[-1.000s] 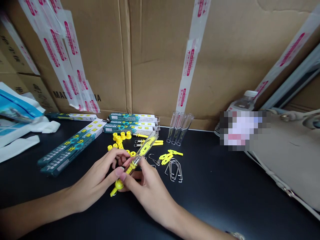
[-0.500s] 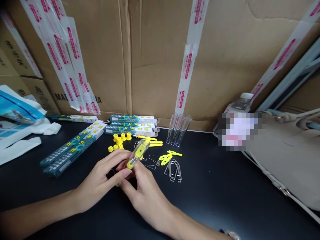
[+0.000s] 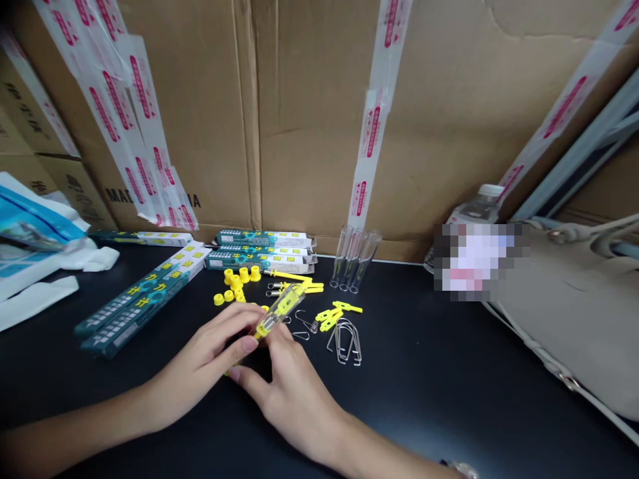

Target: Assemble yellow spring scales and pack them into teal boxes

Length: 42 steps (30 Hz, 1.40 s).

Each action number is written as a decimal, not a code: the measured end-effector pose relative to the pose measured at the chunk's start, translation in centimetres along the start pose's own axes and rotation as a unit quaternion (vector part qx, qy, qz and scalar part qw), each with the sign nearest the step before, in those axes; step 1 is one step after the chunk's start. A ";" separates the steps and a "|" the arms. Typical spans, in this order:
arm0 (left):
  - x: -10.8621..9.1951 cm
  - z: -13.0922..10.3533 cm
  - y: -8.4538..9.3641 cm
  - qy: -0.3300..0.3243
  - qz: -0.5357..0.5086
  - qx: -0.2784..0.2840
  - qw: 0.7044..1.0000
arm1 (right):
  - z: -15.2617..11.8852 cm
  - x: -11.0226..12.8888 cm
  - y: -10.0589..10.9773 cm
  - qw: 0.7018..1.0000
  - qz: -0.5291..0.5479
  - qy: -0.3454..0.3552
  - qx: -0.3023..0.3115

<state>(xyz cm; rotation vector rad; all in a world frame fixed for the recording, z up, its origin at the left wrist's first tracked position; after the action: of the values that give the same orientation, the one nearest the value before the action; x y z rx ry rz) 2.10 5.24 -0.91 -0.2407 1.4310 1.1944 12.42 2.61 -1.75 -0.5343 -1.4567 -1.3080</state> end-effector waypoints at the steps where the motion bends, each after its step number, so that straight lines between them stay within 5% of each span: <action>1: 0.0 -0.1 0.0 -0.004 -0.001 -0.005 1.000 | 0.0 -0.2 -0.1 1.000 0.000 -0.010 0.000; 10: 0.8 -0.3 1.4 0.004 0.008 -0.032 0.999 | -0.5 -1.9 1.7 0.974 0.216 -0.027 -0.054; 16: 2.3 0.2 1.2 0.063 -0.083 -0.016 0.994 | 0.3 -1.4 6.5 0.976 0.203 -0.028 -0.079; 23: 2.6 -0.1 1.3 0.166 -0.128 -0.018 0.978 | 0.6 -2.6 7.2 0.977 0.191 -0.066 -0.073; 34: 1.3 -0.6 3.0 0.080 -0.109 -0.054 0.989 | 0.0 -2.7 6.3 0.963 0.231 -0.109 -0.088; 37: 0.9 -0.9 3.2 0.048 -0.037 -0.052 0.997 | 0.0 -3.0 6.2 0.964 0.225 -0.114 -0.086; 42: -1.4 -1.1 3.2 -0.100 0.167 -0.072 0.978 | 0.2 -3.3 6.0 0.963 0.232 -0.105 -0.090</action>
<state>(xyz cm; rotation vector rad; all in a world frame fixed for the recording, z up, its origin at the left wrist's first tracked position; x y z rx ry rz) -0.51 5.22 1.59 0.0243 1.2384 1.5535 18.54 5.59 -2.09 -1.0922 -1.2819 -1.0318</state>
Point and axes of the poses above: each hand's wrist, its own z-axis towards the middle knuckle, its own y-axis out of the back of the hand, x = y × z, the point moved 7 cm from there along z, towards the middle knuckle, and after that the axes turned 5 degrees about x, right-handed, at the moved point
